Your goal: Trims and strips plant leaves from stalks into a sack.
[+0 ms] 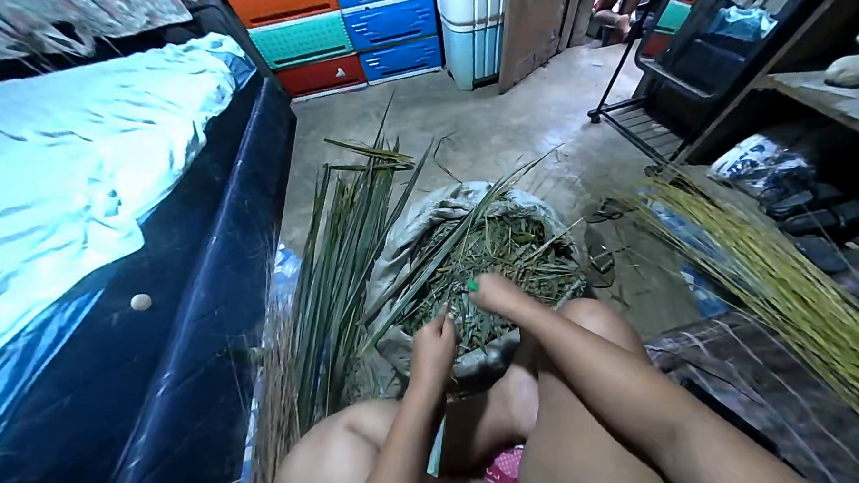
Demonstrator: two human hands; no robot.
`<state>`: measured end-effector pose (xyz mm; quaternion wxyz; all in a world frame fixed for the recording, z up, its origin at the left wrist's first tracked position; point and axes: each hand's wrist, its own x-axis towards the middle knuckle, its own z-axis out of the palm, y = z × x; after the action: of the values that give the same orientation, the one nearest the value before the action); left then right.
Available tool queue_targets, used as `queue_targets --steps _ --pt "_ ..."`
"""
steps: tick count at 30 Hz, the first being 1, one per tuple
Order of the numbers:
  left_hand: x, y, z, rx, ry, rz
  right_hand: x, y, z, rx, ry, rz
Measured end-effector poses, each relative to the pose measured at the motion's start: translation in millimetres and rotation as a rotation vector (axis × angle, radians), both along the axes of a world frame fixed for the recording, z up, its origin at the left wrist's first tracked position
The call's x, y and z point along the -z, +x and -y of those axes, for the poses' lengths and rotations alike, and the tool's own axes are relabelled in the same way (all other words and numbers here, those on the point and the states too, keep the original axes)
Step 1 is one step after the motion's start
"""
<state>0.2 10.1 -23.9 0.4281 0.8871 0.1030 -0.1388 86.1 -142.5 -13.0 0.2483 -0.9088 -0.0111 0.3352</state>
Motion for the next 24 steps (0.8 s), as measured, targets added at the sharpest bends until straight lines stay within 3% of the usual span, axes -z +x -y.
queue_targets --steps 3,12,17,22,24 --pt "1.5 2.3 -4.4 -0.056 -0.067 0.024 -9.3 -27.9 -14.7 -0.164 0.110 -0.055" --pt "0.1 7.7 -0.1 -0.157 -0.254 -0.016 -11.0 -12.8 -21.0 -0.106 -0.145 0.072" --pt "2.3 5.7 -3.1 -0.089 -0.108 0.041 -8.0 -12.7 -26.6 -0.112 -0.169 0.099" --pt "-5.4 -1.3 0.8 0.008 0.010 0.002 -2.6 15.8 2.4 0.114 -0.211 0.081" --pt "-7.3 -0.8 1.5 0.006 0.013 -0.011 -4.2 18.4 8.8 0.115 -0.166 0.057"
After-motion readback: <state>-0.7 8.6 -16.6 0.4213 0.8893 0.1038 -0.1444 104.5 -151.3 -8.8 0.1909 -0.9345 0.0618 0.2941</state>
